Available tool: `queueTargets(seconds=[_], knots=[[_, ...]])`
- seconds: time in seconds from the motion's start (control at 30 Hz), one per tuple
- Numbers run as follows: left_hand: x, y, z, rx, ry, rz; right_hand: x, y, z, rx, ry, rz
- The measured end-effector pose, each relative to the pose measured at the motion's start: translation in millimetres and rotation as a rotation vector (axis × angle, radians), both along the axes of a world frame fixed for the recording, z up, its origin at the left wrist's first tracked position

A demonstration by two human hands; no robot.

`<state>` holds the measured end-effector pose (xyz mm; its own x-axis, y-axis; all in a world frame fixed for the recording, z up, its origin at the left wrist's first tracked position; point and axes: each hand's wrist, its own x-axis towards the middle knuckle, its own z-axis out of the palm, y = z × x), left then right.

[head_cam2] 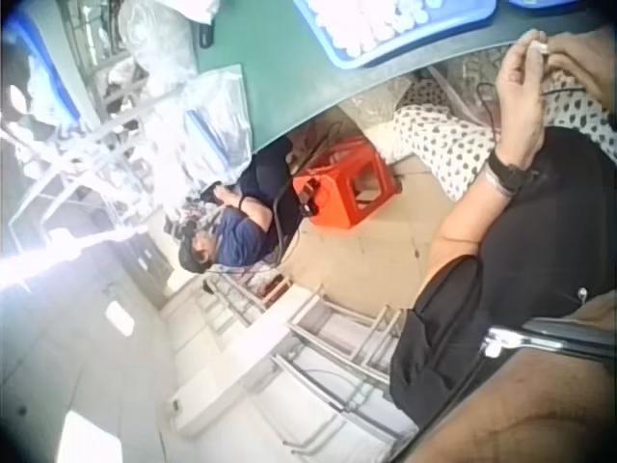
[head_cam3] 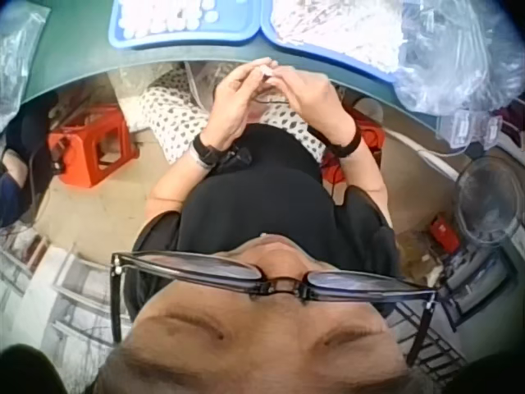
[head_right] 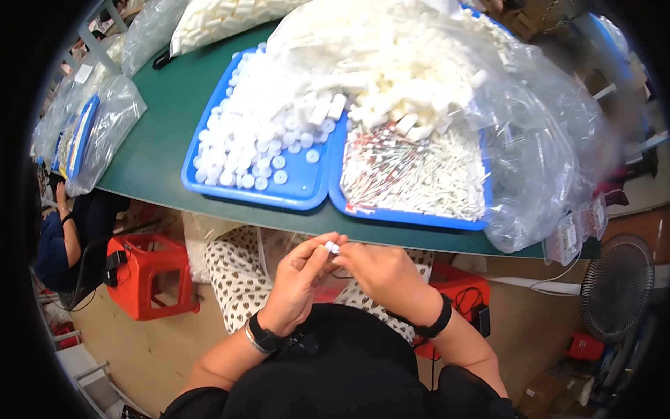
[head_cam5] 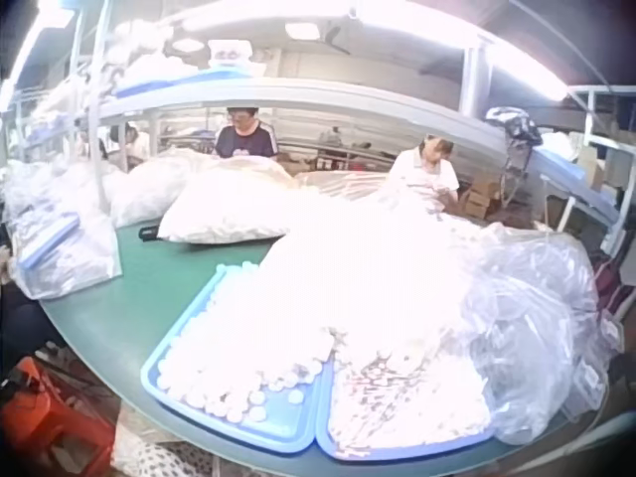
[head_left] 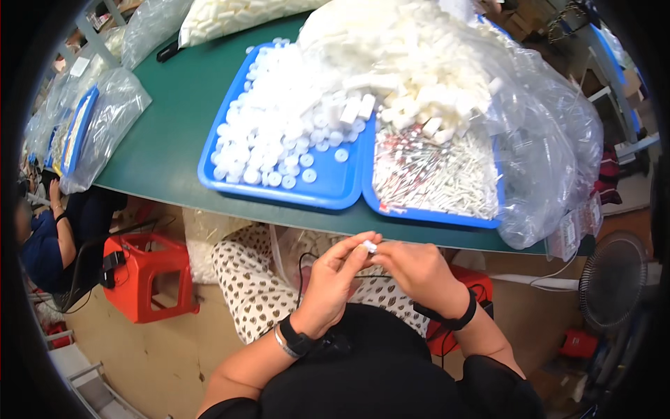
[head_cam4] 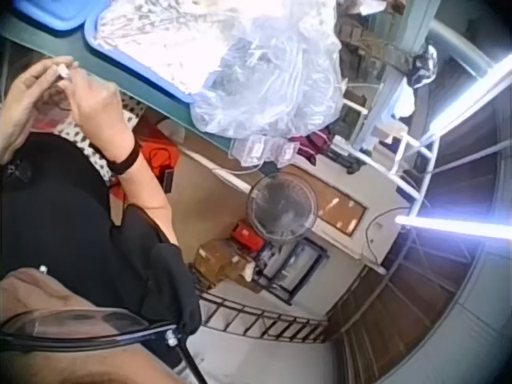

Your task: The person sits at a green table and repeatedly picks up small white plastic caps and thin metal rods. They insert the rods into the caps and place the assembled units into a blue tray. The process is repetitive and involves handling small parts by hand.

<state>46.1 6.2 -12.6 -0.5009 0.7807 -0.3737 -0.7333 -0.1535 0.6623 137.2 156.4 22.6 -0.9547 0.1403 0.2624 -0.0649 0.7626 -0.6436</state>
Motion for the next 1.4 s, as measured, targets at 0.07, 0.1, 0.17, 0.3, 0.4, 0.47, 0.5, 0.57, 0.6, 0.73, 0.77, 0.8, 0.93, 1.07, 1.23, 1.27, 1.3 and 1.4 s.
queueTargets(seconds=[0.07, 0.1, 0.17, 0.3, 0.4, 0.47, 0.5, 0.57, 0.6, 0.73, 0.77, 0.8, 0.93, 1.07, 1.23, 1.27, 1.3, 1.4], knots=[[-1.2, 0.5, -1.0, 0.009, -0.021, 0.012, -3.5, 12.0, 22.9, 0.188, -0.082, 0.055], [-1.9, -0.1, -2.3, 0.01, -0.029, 0.019, -7.4, 25.0, 33.7, 0.177, -0.022, 0.038], [-3.7, -0.7, -0.4, 0.024, -0.053, 0.008, -6.5, 59.2, 39.4, 0.288, 0.019, -0.204], [-3.6, 0.2, 3.2, 0.059, -0.145, -0.025, -16.8, 127.7, 51.2, 0.419, 0.057, -0.411], [-2.5, 0.1, 3.6, 0.075, -0.175, -0.033, -22.9, 146.8, 47.9, 0.614, -0.094, -0.308], [-3.7, -1.6, 3.5, 0.064, -0.168, -0.036, -23.3, 147.6, 45.5, 0.697, -0.2, -0.253], [-4.4, -2.6, 2.5, 0.057, -0.167, -0.031, -23.8, 147.9, 46.3, 0.718, -0.222, -0.245], [-5.9, -4.9, -0.4, 0.044, -0.165, -0.022, -24.7, 147.3, 48.5, 0.72, -0.208, -0.293], [-5.8, -4.8, -2.2, 0.043, -0.172, -0.02, -24.7, 145.7, 48.7, 0.697, -0.171, -0.346], [-4.5, -2.0, -1.3, 0.036, -0.199, -0.034, -44.9, 134.1, 50.4, 0.64, -0.018, -0.284], [-3.8, -0.5, 0.5, 0.033, -0.206, -0.042, -47.9, 135.9, 47.2, 0.661, -0.035, -0.284], [-3.6, -0.3, 1.0, 0.042, -0.204, -0.044, -52.6, 138.5, 41.6, 0.683, -0.051, -0.28], [-5.9, -3.0, -1.0, 0.065, -0.192, -0.041, -53.3, 152.0, 34.2, 0.604, -0.058, -0.258], [-10.5, -6.8, -3.8, 0.071, -0.178, -0.037, -45.7, 142.9, 47.4, 0.626, 0.004, -0.407], [-16.4, -8.1, 9.2, 0.174, -0.025, -0.035, -27.1, 80.5, 68.3, 0.158, 0.022, -0.393], [-17.3, -7.5, 12.5, 0.187, 0.024, -0.034, -20.0, 64.4, 67.5, 0.085, 0.004, -0.337], [-18.4, -6.9, 17.1, 0.187, 0.085, -0.041, -13.1, 48.1, 64.7, -0.019, -0.091, -0.286], [-21.6, -3.4, 25.2, 0.208, 0.248, -0.082, -4.3, 17.3, 45.6, -0.117, -0.091, -0.094]])
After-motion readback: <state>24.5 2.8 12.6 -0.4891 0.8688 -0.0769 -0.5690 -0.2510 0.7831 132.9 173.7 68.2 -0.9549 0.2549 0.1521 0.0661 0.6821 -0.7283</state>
